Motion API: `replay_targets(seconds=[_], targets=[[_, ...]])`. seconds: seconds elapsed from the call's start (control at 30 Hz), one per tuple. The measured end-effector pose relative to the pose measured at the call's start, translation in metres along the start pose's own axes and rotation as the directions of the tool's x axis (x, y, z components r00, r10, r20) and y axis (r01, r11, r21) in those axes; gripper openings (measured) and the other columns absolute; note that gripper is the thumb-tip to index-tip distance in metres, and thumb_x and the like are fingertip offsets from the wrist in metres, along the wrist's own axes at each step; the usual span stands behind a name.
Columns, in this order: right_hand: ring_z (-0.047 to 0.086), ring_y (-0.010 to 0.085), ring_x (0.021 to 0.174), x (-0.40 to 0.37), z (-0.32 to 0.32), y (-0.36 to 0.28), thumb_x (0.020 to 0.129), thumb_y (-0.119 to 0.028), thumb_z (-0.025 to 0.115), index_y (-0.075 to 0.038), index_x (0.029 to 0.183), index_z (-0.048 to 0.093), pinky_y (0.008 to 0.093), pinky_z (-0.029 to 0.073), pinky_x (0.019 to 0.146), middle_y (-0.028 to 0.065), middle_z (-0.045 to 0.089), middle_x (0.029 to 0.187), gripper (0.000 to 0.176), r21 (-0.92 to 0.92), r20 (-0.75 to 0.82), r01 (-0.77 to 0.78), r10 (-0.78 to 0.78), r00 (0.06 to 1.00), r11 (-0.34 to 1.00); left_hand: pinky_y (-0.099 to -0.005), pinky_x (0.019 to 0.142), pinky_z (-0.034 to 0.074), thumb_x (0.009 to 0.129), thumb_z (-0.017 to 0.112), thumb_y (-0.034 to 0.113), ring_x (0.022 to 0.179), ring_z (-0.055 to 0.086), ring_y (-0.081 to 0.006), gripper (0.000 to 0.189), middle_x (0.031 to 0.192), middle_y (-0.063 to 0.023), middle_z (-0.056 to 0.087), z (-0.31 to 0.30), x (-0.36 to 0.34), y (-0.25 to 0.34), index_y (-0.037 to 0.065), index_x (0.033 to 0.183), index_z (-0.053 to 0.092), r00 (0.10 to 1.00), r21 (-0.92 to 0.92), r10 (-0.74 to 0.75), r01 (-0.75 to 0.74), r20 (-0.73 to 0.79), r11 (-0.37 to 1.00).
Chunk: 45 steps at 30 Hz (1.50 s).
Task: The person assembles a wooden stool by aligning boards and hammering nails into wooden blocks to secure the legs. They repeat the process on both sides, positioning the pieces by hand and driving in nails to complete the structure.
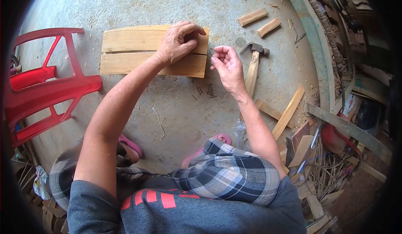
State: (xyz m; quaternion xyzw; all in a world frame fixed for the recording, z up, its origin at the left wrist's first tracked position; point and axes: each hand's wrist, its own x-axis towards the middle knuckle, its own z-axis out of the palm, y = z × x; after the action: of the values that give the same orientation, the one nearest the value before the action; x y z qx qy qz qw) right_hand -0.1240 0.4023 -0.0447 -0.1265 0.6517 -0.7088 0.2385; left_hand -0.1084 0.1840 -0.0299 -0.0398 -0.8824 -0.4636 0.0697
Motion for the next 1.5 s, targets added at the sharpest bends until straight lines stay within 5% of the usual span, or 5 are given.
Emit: replay_targets(seconds=[0.67,0.87,1.0,1.4,1.5], targets=[[0.067,0.0185,0.083,0.021,0.014,-0.008,0.087,0.002,0.066,-0.004,0.11,0.053,0.0313,0.056,0.074,0.0083,0.062,0.094,0.027,-0.384,-0.078,0.207,-0.255,0.964,0.9,-0.0369,0.09,0.044,0.082,0.077,0.029,0.094,0.057,-0.0216,0.021,0.094,-0.003,0.069,0.006,0.002,-0.004,0.009,0.088,0.074,1.0,-0.018,-0.011,0.011,-0.028,1.0],[0.054,0.0346,0.105,-0.02,-0.064,0.027,0.087,-0.019,0.073,-0.007,0.117,0.049,0.0465,0.048,0.09,0.0167,0.051,0.108,0.04,-0.918,-0.287,-0.17,-0.305,0.908,0.358,-0.0357,0.095,0.044,0.083,0.075,0.018,0.099,0.057,-0.0214,0.012,0.102,-0.0027,0.069,0.0,-0.001,-0.009,0.008,0.086,0.07,0.999,-0.069,0.032,-0.029,0.034,0.997],[0.053,0.039,0.107,-0.044,-0.093,0.04,0.085,-0.033,0.075,-0.005,0.118,0.047,0.0499,0.047,0.091,0.0208,0.051,0.111,0.052,-0.868,-0.49,-0.46,-0.175,0.854,0.185,-0.0347,0.095,0.045,0.086,0.075,0.017,0.104,0.056,-0.0205,0.013,0.108,-0.0041,0.067,0.0,-0.001,-0.008,0.006,0.088,0.069,0.992,0.0,0.098,-0.098,0.079,0.995],[0.062,0.0312,0.092,-0.05,-0.116,0.052,0.088,-0.034,0.072,0.001,0.106,0.051,0.0441,0.053,0.082,0.0208,0.06,0.098,0.045,-0.846,-0.426,-0.342,-0.134,0.895,0.409,-0.0363,0.091,0.045,0.077,0.08,0.013,0.1,0.056,-0.0209,0.011,0.104,-0.0005,0.067,0.0,-0.002,-0.005,0.01,0.082,0.071,0.979,0.12,0.195,-0.202,0.065,0.972],[0.064,0.0177,0.074,-0.067,-0.074,-0.015,0.09,-0.03,0.07,0.001,0.105,0.053,0.0332,0.056,0.063,0.0102,0.061,0.085,0.038,-0.255,-0.376,-0.388,0.279,0.884,0.886,-0.0361,0.099,0.039,0.078,0.08,0.019,0.105,0.054,-0.0184,0.01,0.104,0.0037,0.066,0.001,-0.002,-0.008,0.014,0.081,0.072,0.988,0.065,0.133,-0.139,0.081,0.988]])
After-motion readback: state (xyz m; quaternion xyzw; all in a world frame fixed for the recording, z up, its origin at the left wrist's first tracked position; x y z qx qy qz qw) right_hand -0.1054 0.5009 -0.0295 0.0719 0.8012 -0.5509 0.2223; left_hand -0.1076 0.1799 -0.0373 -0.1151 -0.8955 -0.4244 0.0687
